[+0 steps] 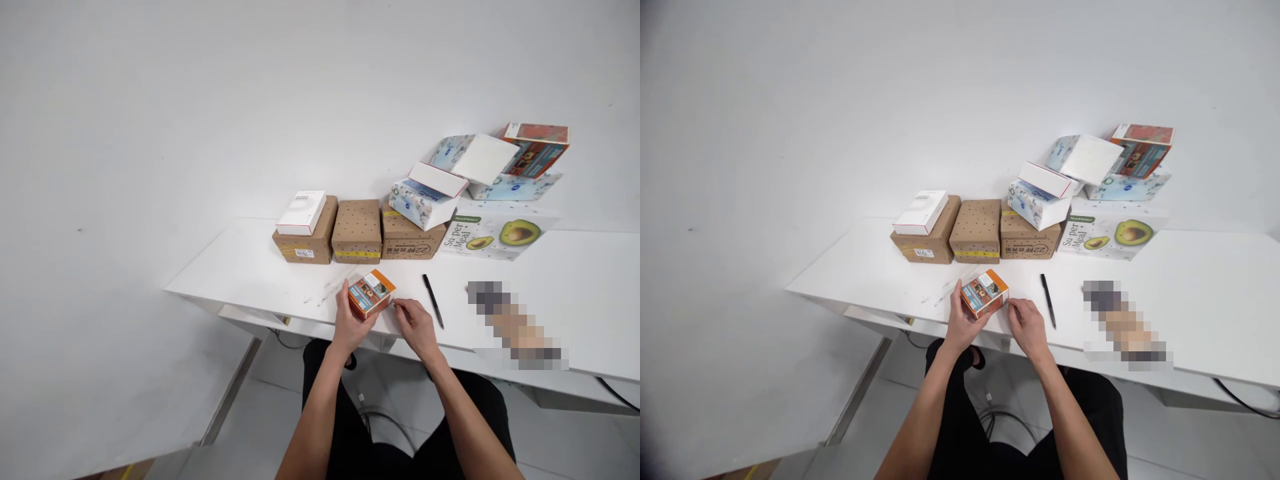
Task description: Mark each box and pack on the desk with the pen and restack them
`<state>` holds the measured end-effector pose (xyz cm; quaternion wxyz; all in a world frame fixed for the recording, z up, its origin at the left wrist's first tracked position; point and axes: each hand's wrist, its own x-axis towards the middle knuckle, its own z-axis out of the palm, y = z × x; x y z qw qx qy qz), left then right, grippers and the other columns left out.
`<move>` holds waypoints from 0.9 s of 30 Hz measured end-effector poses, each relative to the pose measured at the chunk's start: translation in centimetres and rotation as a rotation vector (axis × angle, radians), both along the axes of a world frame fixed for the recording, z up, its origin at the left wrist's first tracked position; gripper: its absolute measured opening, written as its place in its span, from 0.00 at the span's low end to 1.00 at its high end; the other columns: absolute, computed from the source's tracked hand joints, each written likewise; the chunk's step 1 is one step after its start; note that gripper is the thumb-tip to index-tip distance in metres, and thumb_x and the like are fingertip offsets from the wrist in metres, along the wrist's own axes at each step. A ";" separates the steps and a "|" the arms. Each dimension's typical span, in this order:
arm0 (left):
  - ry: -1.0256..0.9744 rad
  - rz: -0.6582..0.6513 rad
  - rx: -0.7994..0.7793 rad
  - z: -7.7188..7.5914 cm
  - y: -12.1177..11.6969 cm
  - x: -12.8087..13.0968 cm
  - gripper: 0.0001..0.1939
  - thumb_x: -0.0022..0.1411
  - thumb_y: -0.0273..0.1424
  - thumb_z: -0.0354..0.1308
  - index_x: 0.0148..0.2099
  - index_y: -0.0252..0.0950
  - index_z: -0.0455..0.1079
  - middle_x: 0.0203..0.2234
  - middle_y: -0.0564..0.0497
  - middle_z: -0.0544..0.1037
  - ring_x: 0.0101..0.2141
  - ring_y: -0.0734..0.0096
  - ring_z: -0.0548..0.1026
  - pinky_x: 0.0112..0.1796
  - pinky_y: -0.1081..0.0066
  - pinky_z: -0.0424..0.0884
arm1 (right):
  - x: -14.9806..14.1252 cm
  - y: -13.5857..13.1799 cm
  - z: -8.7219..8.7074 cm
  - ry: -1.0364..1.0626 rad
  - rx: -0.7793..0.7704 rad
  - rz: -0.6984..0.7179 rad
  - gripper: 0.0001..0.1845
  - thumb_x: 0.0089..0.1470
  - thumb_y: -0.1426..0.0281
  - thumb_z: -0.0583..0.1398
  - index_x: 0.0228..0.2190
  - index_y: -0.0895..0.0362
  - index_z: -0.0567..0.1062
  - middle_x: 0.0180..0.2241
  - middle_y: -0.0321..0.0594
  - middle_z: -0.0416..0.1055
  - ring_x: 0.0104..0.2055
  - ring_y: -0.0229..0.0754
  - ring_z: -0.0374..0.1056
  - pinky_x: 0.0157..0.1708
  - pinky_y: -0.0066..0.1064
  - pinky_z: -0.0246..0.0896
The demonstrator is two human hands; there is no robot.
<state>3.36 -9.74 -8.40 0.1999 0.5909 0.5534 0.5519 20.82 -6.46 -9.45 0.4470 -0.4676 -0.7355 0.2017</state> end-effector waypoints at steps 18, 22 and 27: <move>-0.386 -0.099 -0.196 -0.1 0.5 -1.4 0.45 0.53 0.39 0.63 0.66 0.43 0.40 0.48 0.44 0.70 0.45 0.63 0.74 0.47 0.59 0.70 | -0.2 -0.3 0.5 0.051 -0.044 -0.083 0.12 0.58 0.65 0.51 0.37 0.56 0.73 0.34 0.43 0.73 0.33 0.42 0.70 0.34 0.34 0.66; -0.430 -0.094 -0.240 -0.1 1.1 -1.7 0.41 0.57 0.42 0.59 0.66 0.42 0.43 0.46 0.44 0.71 0.40 0.66 0.75 0.41 0.63 0.73 | -0.1 -0.3 0.3 0.056 -0.051 -0.073 0.13 0.59 0.66 0.51 0.39 0.56 0.73 0.36 0.44 0.73 0.34 0.42 0.70 0.34 0.33 0.67; -0.431 -0.103 -0.235 0.3 1.4 -1.7 0.38 0.57 0.44 0.58 0.65 0.42 0.46 0.50 0.43 0.70 0.40 0.67 0.75 0.39 0.66 0.73 | 0.0 -0.2 0.2 0.012 -0.039 -0.038 0.20 0.58 0.66 0.52 0.51 0.56 0.68 0.41 0.46 0.72 0.35 0.41 0.70 0.37 0.35 0.68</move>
